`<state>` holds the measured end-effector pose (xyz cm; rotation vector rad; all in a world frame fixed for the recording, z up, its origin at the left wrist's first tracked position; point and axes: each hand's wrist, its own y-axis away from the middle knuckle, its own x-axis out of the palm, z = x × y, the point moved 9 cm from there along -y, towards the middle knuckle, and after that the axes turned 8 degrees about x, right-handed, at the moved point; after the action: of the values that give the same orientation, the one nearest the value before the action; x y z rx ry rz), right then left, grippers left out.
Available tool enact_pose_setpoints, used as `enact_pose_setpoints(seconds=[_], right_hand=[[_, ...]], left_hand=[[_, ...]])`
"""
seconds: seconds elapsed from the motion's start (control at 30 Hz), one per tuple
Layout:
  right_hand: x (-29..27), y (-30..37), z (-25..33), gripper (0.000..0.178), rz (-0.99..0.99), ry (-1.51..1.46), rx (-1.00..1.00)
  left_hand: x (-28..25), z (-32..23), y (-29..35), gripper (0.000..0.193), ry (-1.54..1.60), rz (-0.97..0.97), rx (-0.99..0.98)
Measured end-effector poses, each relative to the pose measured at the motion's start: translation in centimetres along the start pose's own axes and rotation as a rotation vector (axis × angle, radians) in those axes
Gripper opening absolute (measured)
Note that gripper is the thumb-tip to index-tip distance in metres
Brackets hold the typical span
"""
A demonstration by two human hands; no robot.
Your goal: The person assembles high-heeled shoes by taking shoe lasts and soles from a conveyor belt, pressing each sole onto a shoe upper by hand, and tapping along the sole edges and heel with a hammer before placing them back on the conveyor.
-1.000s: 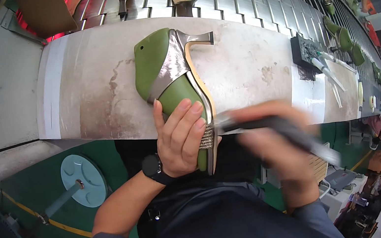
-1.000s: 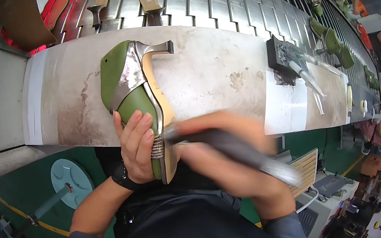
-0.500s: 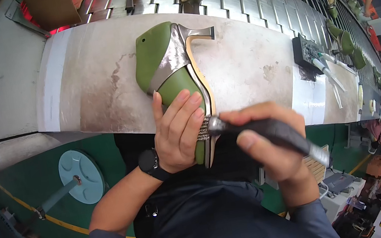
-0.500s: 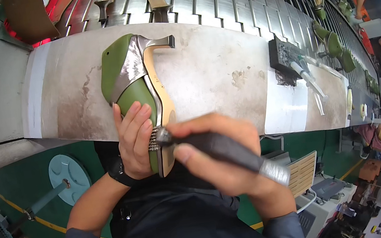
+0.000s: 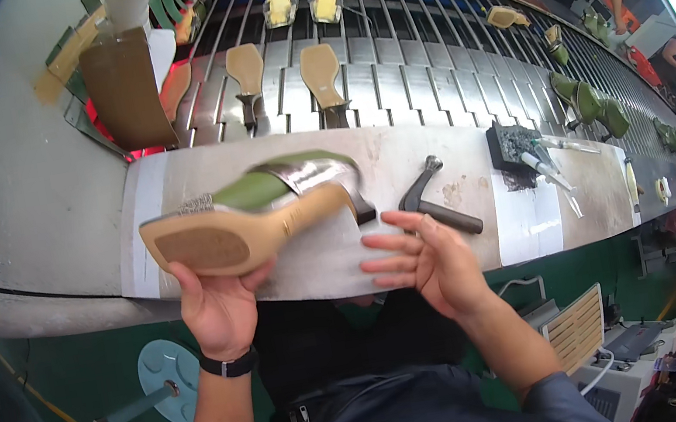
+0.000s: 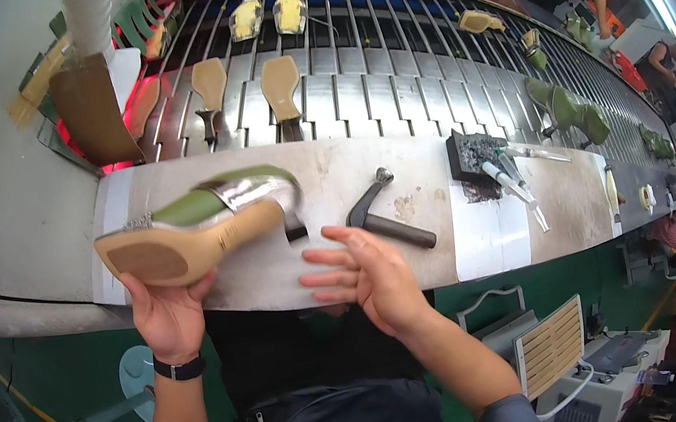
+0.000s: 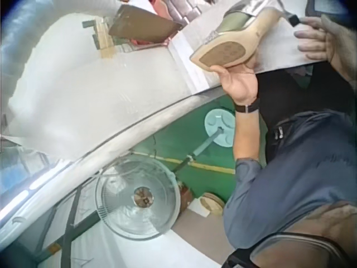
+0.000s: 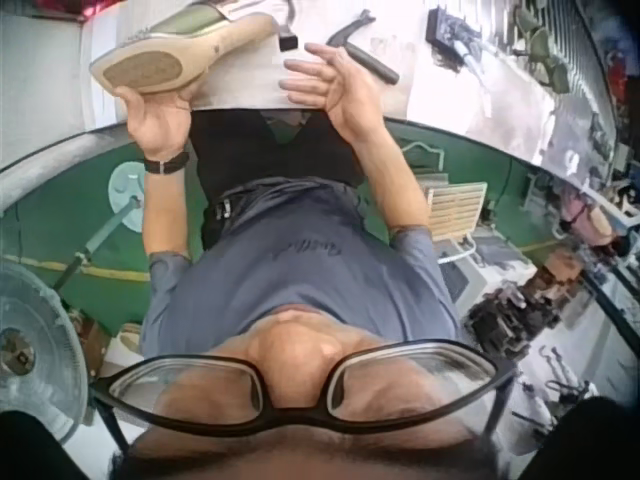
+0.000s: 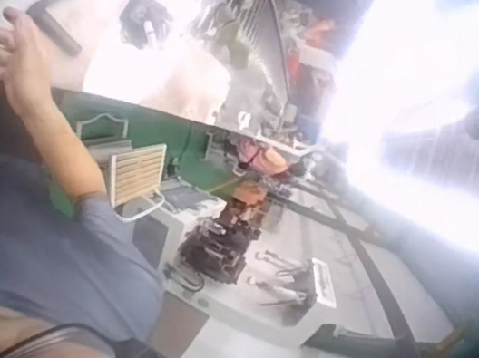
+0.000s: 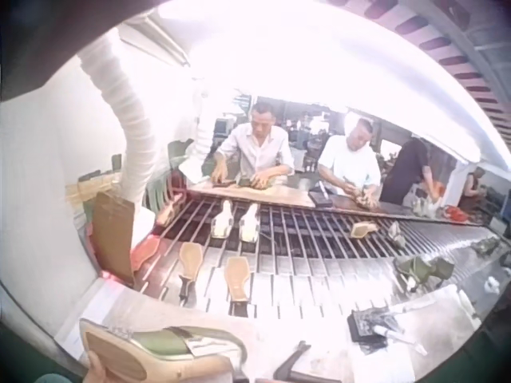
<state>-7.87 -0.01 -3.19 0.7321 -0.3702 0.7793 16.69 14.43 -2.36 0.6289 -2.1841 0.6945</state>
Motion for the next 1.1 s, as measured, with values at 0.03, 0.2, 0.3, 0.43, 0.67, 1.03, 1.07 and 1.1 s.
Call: enact_pose_setpoints(seconds=[0.03, 0.2, 0.3, 0.43, 0.67, 1.03, 1.07, 1.1], right_hand=[[0.2, -0.7, -1.5, 0.074, 0.054, -0.113, 0.08], [5.2, 1.4, -1.1, 0.087, 0.571, -0.357, 0.041], [3.1, 0.1, 3.3, 0.075, 0.159, -0.23, -0.19], [-2.5, -4.3, 14.0, 0.044, -0.199, -0.081, -0.644], [-16.0, -12.7, 23.1, 0.052, -1.024, 0.874, -0.6], [2.7, -16.4, 16.8, 0.03, -0.52, 1.486, -0.924], [0.9, -19.0, 16.3, 0.027, -0.527, 1.61, -0.654], [-0.9, -20.9, 15.6, 0.025, -0.521, 1.711, -0.375]], left_hand=[[1.1, 0.5, 0.3, 0.071, 0.17, 0.099, -0.108], [3.8, 1.3, -0.4, 0.069, 0.034, 0.191, -0.093], [0.7, 1.9, -1.6, 0.052, -1.035, 0.098, 0.065], [6.5, 3.4, -0.8, 0.03, -1.676, 0.543, 0.446], [7.0, 4.0, -0.7, 0.025, -1.66, 0.557, 0.516], [7.0, 4.0, -1.1, 0.026, -1.739, 0.604, 0.486], [7.0, 4.4, -1.5, 0.026, -1.704, 0.618, 0.432], [7.0, 4.7, -1.9, 0.026, -1.675, 0.629, 0.377]])
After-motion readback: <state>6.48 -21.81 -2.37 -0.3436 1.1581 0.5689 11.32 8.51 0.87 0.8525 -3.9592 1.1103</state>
